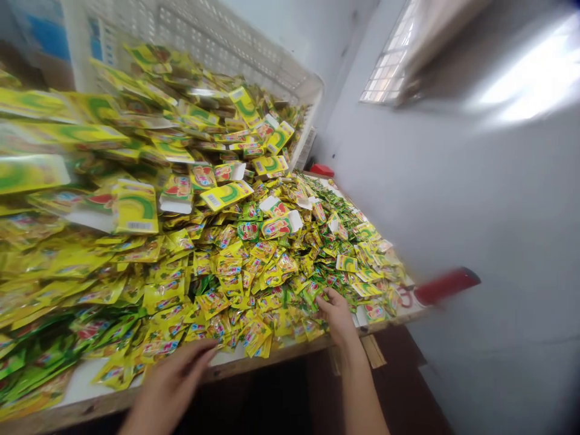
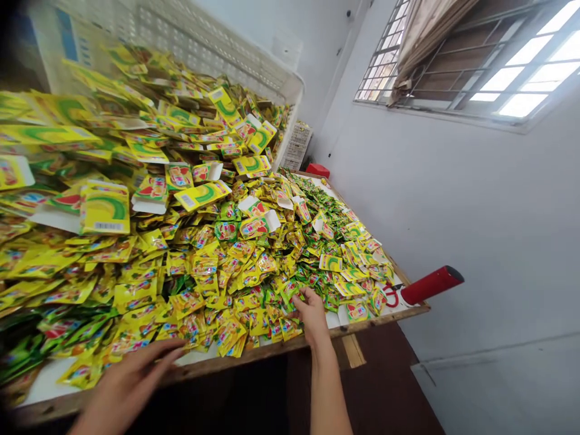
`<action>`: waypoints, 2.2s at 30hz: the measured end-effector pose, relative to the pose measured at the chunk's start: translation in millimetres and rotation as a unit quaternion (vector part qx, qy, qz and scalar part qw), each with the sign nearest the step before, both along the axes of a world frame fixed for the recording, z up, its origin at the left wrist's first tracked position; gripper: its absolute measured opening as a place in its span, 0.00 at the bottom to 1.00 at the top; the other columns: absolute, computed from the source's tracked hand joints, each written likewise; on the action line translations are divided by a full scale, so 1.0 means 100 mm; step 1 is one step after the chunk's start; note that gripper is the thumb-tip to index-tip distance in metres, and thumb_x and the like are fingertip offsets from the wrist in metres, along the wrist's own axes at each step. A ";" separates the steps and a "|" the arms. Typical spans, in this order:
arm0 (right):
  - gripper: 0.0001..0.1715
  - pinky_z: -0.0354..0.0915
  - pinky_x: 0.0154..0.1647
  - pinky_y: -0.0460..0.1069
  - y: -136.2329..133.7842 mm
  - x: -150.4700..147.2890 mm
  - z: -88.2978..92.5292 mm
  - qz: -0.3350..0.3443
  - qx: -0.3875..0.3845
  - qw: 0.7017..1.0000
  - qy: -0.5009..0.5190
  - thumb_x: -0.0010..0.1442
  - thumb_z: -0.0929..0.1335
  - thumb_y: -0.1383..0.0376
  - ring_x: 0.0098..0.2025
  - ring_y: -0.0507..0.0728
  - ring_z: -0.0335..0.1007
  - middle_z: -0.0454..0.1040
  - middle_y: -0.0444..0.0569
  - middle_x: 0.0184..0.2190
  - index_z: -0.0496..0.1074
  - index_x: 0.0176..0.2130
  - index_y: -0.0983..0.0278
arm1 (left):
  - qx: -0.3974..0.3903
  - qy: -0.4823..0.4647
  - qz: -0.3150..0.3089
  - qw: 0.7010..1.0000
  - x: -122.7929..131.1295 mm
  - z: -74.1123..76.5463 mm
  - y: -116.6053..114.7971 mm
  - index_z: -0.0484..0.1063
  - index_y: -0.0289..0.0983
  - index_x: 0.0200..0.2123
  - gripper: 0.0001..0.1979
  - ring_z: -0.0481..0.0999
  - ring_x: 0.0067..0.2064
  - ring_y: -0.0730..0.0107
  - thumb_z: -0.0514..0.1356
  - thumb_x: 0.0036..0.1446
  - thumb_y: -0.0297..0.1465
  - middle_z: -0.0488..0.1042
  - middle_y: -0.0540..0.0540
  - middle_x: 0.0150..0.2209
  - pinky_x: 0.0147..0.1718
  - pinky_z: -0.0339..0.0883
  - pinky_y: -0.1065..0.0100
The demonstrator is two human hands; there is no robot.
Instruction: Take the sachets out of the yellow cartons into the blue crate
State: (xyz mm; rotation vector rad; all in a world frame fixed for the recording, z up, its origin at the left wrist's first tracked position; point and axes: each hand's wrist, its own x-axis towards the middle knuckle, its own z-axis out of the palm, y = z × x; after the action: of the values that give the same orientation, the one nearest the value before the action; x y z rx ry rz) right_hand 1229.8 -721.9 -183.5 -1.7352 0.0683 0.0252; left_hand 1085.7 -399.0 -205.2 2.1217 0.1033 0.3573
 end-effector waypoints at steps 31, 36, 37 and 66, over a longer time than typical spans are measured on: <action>0.12 0.67 0.28 0.47 1.28 -0.64 -0.02 0.189 0.023 0.982 -0.008 0.49 0.75 0.61 0.30 0.55 0.71 0.75 0.46 0.29 0.76 0.35 0.63 | -0.287 0.139 -0.063 0.946 0.32 0.21 -0.29 0.69 0.37 0.39 0.18 0.78 0.43 0.60 0.70 0.47 0.35 0.79 0.45 0.38 0.40 0.69 0.68; 0.14 0.60 0.20 0.45 1.05 -0.62 -0.01 0.123 0.148 0.978 0.081 0.53 0.72 0.57 0.23 0.52 0.64 0.71 0.44 0.24 0.74 0.34 0.65 | -0.125 0.124 -0.230 0.957 0.78 0.52 -0.33 0.74 0.35 0.43 0.14 0.79 0.37 0.63 0.62 0.58 0.37 0.80 0.43 0.37 0.36 0.71 0.67; 0.16 0.63 0.24 0.46 1.00 -0.60 -0.03 0.111 0.156 0.979 0.074 0.54 0.72 0.56 0.27 0.53 0.67 0.74 0.47 0.28 0.74 0.37 0.65 | -0.047 0.074 -0.205 0.975 0.96 0.63 -0.37 0.74 0.35 0.46 0.15 0.78 0.40 0.61 0.61 0.59 0.37 0.79 0.41 0.39 0.39 0.72 0.65; 0.07 0.57 0.35 0.46 1.13 -0.34 0.43 0.251 -0.219 0.927 -0.173 0.56 0.69 0.71 0.35 0.52 0.65 0.69 0.43 0.30 0.69 0.26 0.64 | 0.077 -0.014 0.025 0.997 0.51 -0.04 -0.68 0.64 0.39 0.51 0.21 0.70 0.50 0.57 0.61 0.52 0.28 0.70 0.43 0.47 0.50 0.66 0.54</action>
State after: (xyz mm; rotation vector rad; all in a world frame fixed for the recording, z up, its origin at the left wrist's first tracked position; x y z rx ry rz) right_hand 1195.5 -609.3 -140.8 -2.1371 -0.6797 0.0831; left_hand 1136.4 -467.1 -209.5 2.2689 0.1153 0.4363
